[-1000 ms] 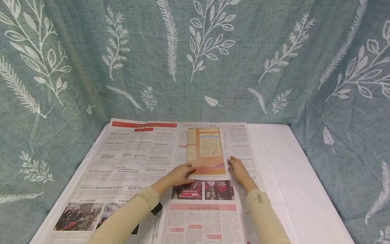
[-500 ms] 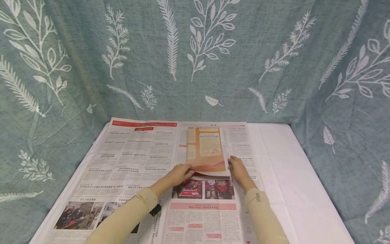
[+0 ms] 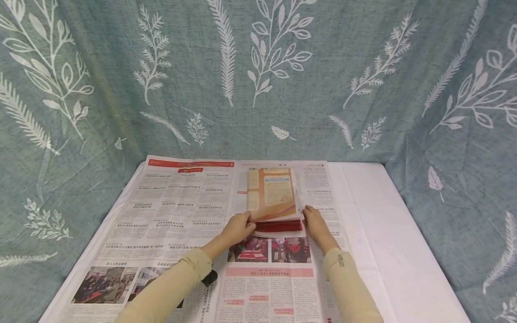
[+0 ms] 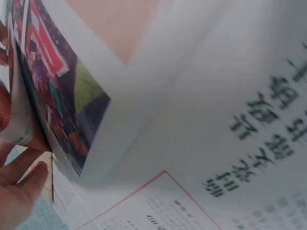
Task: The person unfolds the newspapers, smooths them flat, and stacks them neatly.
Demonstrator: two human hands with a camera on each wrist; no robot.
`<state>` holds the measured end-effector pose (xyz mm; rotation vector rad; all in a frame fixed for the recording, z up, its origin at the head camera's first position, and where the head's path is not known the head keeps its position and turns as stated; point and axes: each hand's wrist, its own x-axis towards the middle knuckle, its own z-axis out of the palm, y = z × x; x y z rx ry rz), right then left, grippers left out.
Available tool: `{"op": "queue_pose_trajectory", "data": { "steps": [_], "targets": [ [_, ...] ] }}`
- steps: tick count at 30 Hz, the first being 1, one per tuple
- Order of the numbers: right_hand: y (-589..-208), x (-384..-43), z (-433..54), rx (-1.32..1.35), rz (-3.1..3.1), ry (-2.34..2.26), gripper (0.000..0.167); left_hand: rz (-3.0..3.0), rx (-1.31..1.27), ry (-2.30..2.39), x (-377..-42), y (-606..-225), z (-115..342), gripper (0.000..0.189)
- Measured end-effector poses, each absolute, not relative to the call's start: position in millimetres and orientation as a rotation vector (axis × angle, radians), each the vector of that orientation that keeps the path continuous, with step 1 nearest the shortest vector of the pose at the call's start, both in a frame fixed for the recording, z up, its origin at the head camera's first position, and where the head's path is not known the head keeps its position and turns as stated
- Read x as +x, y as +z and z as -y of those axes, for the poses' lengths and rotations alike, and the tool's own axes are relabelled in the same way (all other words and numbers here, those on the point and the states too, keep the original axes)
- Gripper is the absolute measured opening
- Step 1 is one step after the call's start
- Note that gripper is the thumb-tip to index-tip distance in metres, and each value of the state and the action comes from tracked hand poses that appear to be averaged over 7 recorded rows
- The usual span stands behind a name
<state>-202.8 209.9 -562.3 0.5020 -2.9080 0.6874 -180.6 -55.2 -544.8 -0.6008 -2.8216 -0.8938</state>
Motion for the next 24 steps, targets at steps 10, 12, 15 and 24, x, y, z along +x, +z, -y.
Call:
{"op": "queue_pose_trajectory", "data": {
  "steps": [10,12,15,24],
  "targets": [
    [-559,-206,-210,0.484,2.969,0.721,0.027,2.819,-0.488,-0.792,-173,-522,50,0.035],
    [-558,-206,-211,0.478,2.99,0.722,0.029,2.874,-0.474,-0.775,-173,-519,50,0.032],
    [-558,-205,-212,0.478,3.004,0.722,0.033,2.876,-0.483,-0.801,-175,-516,51,0.024],
    [-560,-203,-208,0.464,3.011,0.725,0.034,2.745,-0.412,-1.094,-176,-510,50,0.044]
  ]
}}
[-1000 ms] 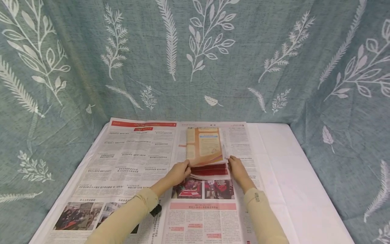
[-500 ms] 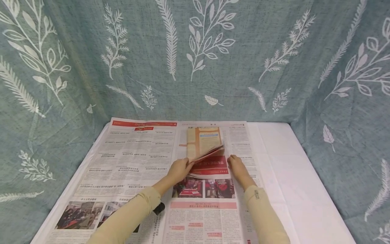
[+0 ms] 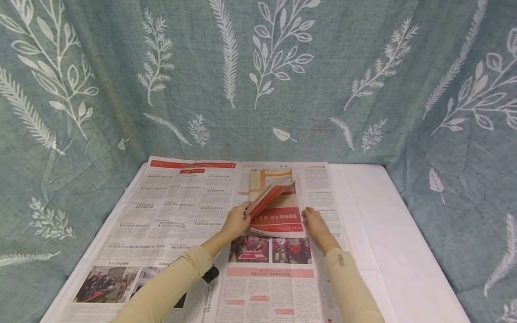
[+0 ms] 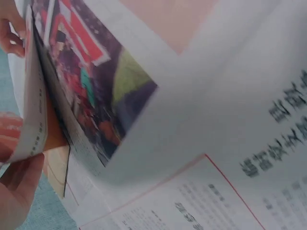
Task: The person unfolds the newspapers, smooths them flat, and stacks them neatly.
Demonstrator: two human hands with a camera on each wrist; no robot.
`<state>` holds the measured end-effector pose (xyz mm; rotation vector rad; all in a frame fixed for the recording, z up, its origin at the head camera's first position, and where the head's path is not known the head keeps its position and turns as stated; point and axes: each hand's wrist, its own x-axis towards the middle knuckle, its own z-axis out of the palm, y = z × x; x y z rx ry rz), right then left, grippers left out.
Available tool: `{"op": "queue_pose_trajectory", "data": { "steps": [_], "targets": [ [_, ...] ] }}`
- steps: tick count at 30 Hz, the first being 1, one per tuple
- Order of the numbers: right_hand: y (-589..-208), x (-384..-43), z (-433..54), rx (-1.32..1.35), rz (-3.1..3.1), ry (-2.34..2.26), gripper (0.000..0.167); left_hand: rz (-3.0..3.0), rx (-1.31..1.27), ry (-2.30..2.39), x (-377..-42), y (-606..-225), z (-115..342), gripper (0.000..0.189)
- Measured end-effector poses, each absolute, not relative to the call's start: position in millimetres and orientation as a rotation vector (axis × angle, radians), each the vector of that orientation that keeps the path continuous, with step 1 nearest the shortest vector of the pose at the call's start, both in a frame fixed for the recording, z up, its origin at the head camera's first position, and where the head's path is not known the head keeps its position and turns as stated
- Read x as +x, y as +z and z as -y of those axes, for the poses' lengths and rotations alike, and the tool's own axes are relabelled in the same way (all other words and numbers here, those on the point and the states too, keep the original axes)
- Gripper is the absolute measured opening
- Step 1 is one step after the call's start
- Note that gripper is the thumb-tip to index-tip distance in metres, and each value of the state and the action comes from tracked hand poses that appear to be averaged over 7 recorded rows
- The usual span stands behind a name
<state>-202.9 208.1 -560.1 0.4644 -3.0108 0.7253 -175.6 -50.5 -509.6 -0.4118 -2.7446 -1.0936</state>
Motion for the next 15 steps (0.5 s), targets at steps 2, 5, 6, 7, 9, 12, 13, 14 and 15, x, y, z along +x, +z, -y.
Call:
{"op": "queue_pose_trajectory", "data": {
  "steps": [2,5,6,7,9,12,13,14,15],
  "targets": [
    [-560.5,-201.6,-205.1,0.469,2.986,0.695,0.031,2.707,-0.366,-1.125,-176.7,-509.4,49.3,0.053],
    [-560.8,-200.7,-200.3,0.471,2.967,0.623,0.03,2.676,-0.303,-1.17,-177.4,-508.6,48.2,0.062],
    [-560.9,-200.7,-199.2,0.467,2.964,0.6,0.031,2.67,-0.283,-1.165,-177.9,-508.8,47.9,0.063],
    [-560.7,-200.6,-198.1,0.457,2.964,0.585,0.033,2.666,-0.269,-1.162,-178.4,-508.8,47.7,0.061],
    [-560.7,-200.7,-197.2,0.439,2.966,0.554,0.038,2.656,-0.257,-1.164,-179.0,-508.7,47.2,0.05],
    [-561.1,-200.8,-197.0,0.424,2.957,0.535,0.039,2.629,-0.26,-1.127,-181.4,-510.3,47.5,0.017],
    [-561.4,-200.7,-196.9,0.422,2.954,0.537,0.04,2.62,-0.263,-1.126,-181.9,-510.6,48.0,0.006],
    [-561.8,-200.8,-197.0,0.423,2.952,0.538,0.04,2.608,-0.264,-1.135,-182.3,-511.1,48.8,0.003],
    [-562.5,-200.7,-197.1,0.422,2.953,0.534,0.041,2.599,-0.255,-1.139,-182.5,-511.6,49.8,0.009]
  ]
}}
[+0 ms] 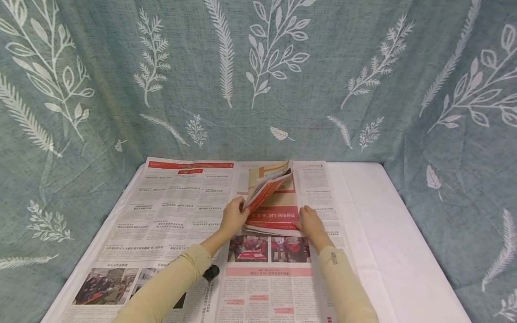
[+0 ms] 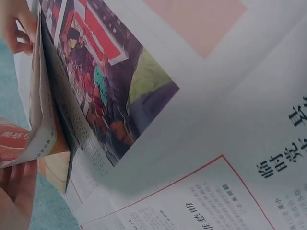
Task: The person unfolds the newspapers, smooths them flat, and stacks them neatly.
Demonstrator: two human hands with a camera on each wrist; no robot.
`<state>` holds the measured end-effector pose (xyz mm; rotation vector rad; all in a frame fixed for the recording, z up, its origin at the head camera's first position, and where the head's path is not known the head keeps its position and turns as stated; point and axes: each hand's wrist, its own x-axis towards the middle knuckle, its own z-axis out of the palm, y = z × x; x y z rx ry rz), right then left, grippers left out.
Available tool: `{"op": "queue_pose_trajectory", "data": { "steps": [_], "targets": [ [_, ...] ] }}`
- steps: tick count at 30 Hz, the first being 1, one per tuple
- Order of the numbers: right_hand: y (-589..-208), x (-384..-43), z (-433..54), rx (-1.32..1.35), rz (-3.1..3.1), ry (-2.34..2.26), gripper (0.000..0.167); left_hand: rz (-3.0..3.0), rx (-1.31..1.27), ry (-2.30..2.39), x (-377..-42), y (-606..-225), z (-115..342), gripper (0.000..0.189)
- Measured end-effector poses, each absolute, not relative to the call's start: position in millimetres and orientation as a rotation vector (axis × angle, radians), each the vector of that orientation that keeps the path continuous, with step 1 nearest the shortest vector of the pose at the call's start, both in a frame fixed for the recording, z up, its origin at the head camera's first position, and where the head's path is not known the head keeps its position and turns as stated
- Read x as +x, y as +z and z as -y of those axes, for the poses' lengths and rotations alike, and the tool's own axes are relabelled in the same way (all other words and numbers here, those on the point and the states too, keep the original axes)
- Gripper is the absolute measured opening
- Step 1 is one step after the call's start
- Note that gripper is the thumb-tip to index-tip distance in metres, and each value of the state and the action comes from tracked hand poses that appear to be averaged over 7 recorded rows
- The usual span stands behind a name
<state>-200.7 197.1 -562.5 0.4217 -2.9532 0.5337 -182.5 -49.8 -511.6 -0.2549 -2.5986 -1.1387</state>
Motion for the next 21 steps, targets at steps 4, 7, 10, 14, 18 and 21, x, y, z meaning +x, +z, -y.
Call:
{"op": "queue_pose_trajectory", "data": {
  "steps": [4,7,10,14,18,21],
  "targets": [
    [-564,-202,-196,0.409,2.971,0.497,0.044,2.541,-0.207,-1.215,-181,-512,57,0.02],
    [-564,-203,-195,0.379,2.99,0.475,0.043,2.525,-0.163,-1.272,-181,-510,61,0.048],
    [-563,-203,-194,0.369,3.002,0.483,0.043,2.505,-0.128,-1.324,-181,-505,67,0.06],
    [-560,-202,-192,0.376,3.012,0.476,0.046,2.387,-0.085,-1.416,-187,-494,75,0.064],
    [-560,-201,-192,0.381,3.003,0.479,0.047,2.215,-0.013,-1.492,-194,-485,85,0.065],
    [-560,-201,-193,0.396,2.97,0.499,0.045,2.137,0.061,-1.489,-200,-483,92,0.066]
  ]
}}
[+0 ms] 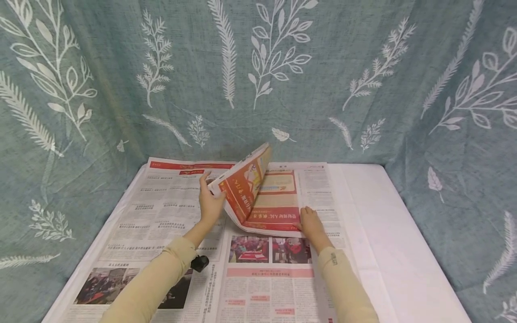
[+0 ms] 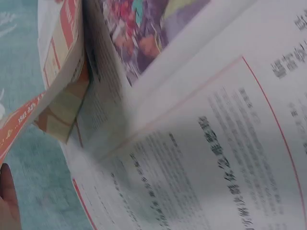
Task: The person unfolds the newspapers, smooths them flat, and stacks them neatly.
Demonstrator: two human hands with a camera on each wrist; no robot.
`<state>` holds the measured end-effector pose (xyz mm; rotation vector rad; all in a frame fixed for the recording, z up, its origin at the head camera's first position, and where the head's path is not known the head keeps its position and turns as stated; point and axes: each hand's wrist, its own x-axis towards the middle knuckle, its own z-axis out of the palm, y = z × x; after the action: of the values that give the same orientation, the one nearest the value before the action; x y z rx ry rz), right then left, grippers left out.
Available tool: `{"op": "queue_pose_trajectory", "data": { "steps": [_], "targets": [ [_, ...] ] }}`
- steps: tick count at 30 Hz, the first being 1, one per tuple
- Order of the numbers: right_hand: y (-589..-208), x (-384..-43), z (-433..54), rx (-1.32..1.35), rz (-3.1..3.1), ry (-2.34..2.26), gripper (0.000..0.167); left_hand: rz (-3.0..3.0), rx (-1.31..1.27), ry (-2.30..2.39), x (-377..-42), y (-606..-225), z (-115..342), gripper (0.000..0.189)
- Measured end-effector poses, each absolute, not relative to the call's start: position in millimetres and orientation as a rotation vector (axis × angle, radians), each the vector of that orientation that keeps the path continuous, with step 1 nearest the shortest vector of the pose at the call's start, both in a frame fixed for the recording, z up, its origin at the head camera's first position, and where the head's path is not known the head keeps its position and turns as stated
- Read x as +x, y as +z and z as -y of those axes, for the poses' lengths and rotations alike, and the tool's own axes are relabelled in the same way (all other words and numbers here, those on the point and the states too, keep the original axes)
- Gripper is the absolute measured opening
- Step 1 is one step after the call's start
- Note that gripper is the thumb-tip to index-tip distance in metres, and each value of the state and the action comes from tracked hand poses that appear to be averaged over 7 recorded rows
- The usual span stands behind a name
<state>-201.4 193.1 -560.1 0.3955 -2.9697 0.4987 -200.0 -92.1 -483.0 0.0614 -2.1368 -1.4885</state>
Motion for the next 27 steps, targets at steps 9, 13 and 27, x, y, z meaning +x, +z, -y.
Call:
{"op": "queue_pose_trajectory", "data": {
  "steps": [9,13,27],
  "targets": [
    [-566,-199,-192,0.386,2.976,0.514,0.042,2.228,0.22,-1.226,-191,-492,126,0.025],
    [-569,-200,-192,0.375,2.981,0.486,0.042,2.265,0.269,-1.184,-183,-498,147,0.009],
    [-563,-202,-190,0.349,2.998,0.491,0.041,2.46,0.356,-1.108,-168,-512,181,0.013]
  ]
}}
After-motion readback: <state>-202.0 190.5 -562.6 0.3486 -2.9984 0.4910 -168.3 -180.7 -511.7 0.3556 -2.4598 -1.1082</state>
